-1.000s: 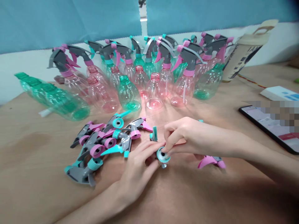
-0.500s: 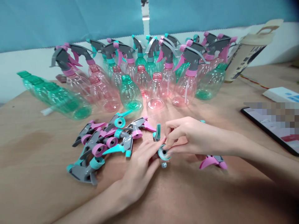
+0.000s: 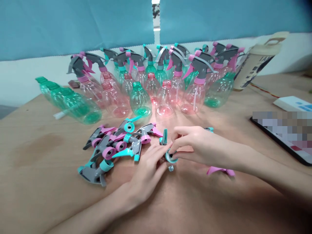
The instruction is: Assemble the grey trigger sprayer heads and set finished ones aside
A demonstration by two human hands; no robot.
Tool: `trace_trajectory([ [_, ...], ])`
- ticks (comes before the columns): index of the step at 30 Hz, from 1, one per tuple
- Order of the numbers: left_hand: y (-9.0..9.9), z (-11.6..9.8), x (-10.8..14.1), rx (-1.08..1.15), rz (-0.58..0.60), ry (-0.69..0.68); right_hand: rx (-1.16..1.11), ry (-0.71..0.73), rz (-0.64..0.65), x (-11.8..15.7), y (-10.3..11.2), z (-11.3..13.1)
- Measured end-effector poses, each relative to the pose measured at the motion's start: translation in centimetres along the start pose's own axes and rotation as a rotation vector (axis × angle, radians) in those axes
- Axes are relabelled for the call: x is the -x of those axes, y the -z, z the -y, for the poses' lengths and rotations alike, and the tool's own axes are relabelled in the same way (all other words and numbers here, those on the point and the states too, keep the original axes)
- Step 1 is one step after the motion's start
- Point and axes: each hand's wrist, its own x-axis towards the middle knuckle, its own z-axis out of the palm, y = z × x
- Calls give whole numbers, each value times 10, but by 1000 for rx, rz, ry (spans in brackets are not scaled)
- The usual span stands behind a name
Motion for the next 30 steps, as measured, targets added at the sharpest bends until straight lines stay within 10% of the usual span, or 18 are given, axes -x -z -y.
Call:
trace_trajectory([
  [30,1,0,-3,33,48,1,114,60,119,2,6,2],
])
